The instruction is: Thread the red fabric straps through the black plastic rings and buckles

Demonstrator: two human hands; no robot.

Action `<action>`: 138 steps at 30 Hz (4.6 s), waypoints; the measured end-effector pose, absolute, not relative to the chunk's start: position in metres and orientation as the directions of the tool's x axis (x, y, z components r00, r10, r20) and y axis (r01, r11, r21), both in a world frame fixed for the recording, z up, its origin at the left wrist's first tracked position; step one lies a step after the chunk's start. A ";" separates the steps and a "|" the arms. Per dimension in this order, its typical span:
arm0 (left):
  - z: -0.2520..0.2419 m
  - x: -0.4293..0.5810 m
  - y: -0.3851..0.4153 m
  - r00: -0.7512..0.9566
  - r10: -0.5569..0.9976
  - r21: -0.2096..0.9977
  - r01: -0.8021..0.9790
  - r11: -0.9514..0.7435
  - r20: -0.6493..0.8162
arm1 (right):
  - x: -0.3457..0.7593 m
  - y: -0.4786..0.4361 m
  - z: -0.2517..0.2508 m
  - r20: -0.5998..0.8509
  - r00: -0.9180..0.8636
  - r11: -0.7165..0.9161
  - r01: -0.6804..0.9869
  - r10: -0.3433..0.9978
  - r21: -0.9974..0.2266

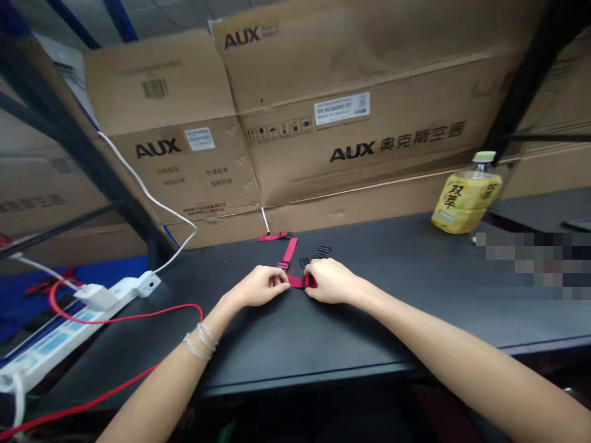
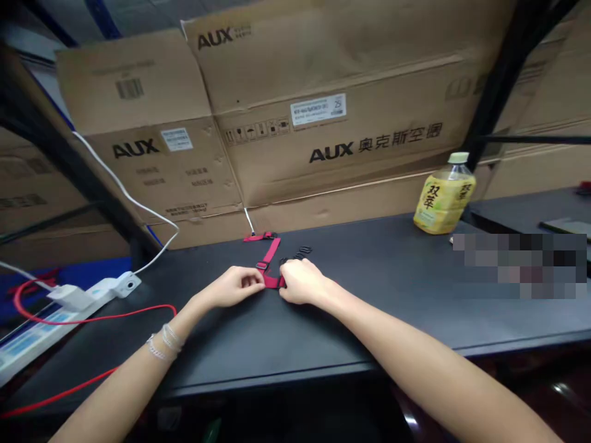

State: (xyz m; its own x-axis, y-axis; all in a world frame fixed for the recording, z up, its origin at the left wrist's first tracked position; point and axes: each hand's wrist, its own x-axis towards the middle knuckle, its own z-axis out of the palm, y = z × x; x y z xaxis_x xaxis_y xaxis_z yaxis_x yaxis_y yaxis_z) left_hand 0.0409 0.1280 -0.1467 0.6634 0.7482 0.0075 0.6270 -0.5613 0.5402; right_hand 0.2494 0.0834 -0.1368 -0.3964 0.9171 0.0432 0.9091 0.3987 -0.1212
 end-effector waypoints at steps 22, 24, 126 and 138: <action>-0.147 0.042 0.129 0.676 0.737 0.532 0.623 -0.574 0.005 | 0.249 0.083 -0.135 0.033 -0.395 0.396 0.910 0.918 -0.122; -0.147 0.042 0.130 0.676 0.737 0.532 0.621 -0.575 0.008 | 0.250 0.085 -0.138 0.052 -0.403 0.406 0.903 0.914 -0.144; -0.148 0.044 0.132 0.427 0.826 0.541 0.624 -0.564 0.369 | 0.248 0.096 -0.157 0.383 -0.319 0.493 0.653 0.867 -0.575; -0.151 0.047 0.129 0.474 0.858 0.883 0.294 -0.365 0.197 | 0.249 0.098 -0.157 0.324 -0.358 0.482 0.667 0.876 -0.568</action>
